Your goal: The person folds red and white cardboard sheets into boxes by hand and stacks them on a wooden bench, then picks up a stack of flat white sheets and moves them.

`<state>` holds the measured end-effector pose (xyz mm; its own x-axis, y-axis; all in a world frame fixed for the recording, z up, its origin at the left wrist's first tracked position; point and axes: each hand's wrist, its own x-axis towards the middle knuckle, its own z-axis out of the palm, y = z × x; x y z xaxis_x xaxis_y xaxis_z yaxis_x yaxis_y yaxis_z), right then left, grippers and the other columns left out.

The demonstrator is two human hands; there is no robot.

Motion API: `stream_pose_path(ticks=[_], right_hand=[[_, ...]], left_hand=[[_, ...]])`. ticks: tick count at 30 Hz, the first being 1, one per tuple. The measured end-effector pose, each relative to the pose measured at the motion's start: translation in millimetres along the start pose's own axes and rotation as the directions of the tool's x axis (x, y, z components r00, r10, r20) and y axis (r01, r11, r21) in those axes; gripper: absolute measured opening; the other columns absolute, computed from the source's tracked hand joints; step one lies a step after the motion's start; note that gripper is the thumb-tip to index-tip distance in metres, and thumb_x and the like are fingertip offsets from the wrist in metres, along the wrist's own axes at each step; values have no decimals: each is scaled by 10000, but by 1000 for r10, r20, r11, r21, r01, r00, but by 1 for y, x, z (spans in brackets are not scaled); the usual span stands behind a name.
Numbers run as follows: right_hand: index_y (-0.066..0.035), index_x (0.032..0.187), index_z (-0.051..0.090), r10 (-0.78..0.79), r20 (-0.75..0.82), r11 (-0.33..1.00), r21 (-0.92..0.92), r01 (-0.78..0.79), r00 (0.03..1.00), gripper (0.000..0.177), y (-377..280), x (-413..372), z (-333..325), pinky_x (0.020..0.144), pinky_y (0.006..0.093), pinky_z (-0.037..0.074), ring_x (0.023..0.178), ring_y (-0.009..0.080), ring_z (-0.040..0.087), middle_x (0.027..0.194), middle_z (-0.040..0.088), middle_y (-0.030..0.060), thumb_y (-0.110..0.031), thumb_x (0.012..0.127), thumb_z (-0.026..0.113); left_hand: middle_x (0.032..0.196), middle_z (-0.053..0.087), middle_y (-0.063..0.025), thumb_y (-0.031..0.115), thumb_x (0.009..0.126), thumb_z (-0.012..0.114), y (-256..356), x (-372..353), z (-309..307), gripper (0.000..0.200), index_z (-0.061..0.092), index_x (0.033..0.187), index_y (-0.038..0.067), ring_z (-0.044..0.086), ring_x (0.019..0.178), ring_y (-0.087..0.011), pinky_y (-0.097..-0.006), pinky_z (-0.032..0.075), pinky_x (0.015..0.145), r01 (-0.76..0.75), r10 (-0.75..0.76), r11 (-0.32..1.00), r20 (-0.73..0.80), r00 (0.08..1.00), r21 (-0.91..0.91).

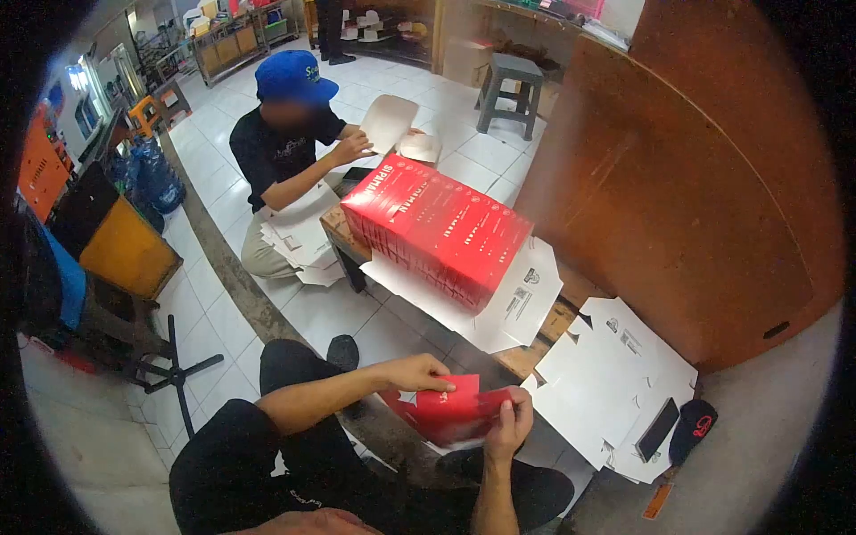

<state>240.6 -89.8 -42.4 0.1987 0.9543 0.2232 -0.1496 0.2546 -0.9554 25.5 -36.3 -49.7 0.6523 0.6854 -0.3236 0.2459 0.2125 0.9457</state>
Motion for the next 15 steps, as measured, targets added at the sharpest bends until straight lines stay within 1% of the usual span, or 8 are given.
stream_pose_path(ticks=[2, 3, 6, 7, 10, 11, 14, 15], right_hand=[[-34, 833, 503, -178, 110, 980, 107, 166, 978, 155, 1, 1, 4, 655, 257, 376, 740, 135, 461, 830, 513, 61, -156, 873, 590], [-26, 830, 507, -160, 156, 981, 132, 140, 975, 181, 2, 1, 4, 681, 298, 380, 787, 172, 457, 830, 497, 79, -177, 858, 602], [-21, 811, 510, -19, 323, 959, -262, 109, 946, 176, -2, 2, -1, 692, 319, 383, 778, 185, 449, 815, 484, 71, -164, 851, 606], [-4, 793, 540, -56, 379, 881, -417, 224, 924, 177, -8, 3, 3, 685, 321, 390, 769, 200, 465, 800, 485, 83, -147, 820, 641], [10, 783, 572, -16, 467, 709, -619, 339, 884, 149, -13, 3, 11, 674, 323, 395, 752, 223, 487, 790, 488, 100, -102, 784, 669], [16, 802, 602, -3, 424, 732, -616, 291, 905, 120, -6, 2, 8, 666, 326, 399, 751, 243, 504, 797, 499, 111, -75, 774, 676], [-1, 828, 622, -21, 116, 756, -648, 92, 993, 134, -14, 1, 9, 688, 386, 418, 780, 295, 515, 826, 533, 133, -105, 777, 688], [1, 827, 621, -23, 196, 762, -631, 144, 980, 128, -13, 2, 9, 679, 368, 418, 773, 282, 517, 823, 529, 129, -93, 773, 690]], left_hand=[[738, 632, 3, 269, 911, 626, -5, 4, 1, 272, 674, 888, 2, 531, 692, -68, -253, 438, 619, 15, -14, 1000, 40, 999, -20], [746, 633, 4, 247, 904, 634, -9, 6, 4, 252, 672, 897, -2, 532, 699, -69, -250, 440, 628, 0, 2, 999, 40, 999, -54], [761, 638, -8, 185, 873, 656, -17, 10, 12, 198, 674, 912, -8, 537, 704, -75, -247, 443, 642, -47, 53, 991, 45, 998, -124], [762, 642, -20, 166, 857, 663, -17, 10, 13, 182, 680, 909, -8, 539, 697, -81, -250, 442, 639, -65, 72, 989, 49, 996, -130], [781, 656, -39, 117, 829, 655, -19, 12, 11, 155, 685, 912, -10, 550, 712, -84, -248, 448, 657, -50, 52, 997, 25, 998, -64], [790, 661, -42, 102, 824, 648, -19, 12, 10, 150, 685, 915, -12, 556, 723, -83, -245, 451, 668, -31, 31, 999, 11, 999, -28], [874, 678, -65, 115, 857, 631, -14, 10, 7, 199, 672, 989, -28, 574, 803, -118, -277, 469, 727, -88, 89, 996, -37, 995, 30], [887, 680, -67, 119, 853, 634, -10, 9, 6, 209, 673, 996, -29, 577, 812, -124, -280, 469, 741, -72, 73, 996, -15, 997, 60]])
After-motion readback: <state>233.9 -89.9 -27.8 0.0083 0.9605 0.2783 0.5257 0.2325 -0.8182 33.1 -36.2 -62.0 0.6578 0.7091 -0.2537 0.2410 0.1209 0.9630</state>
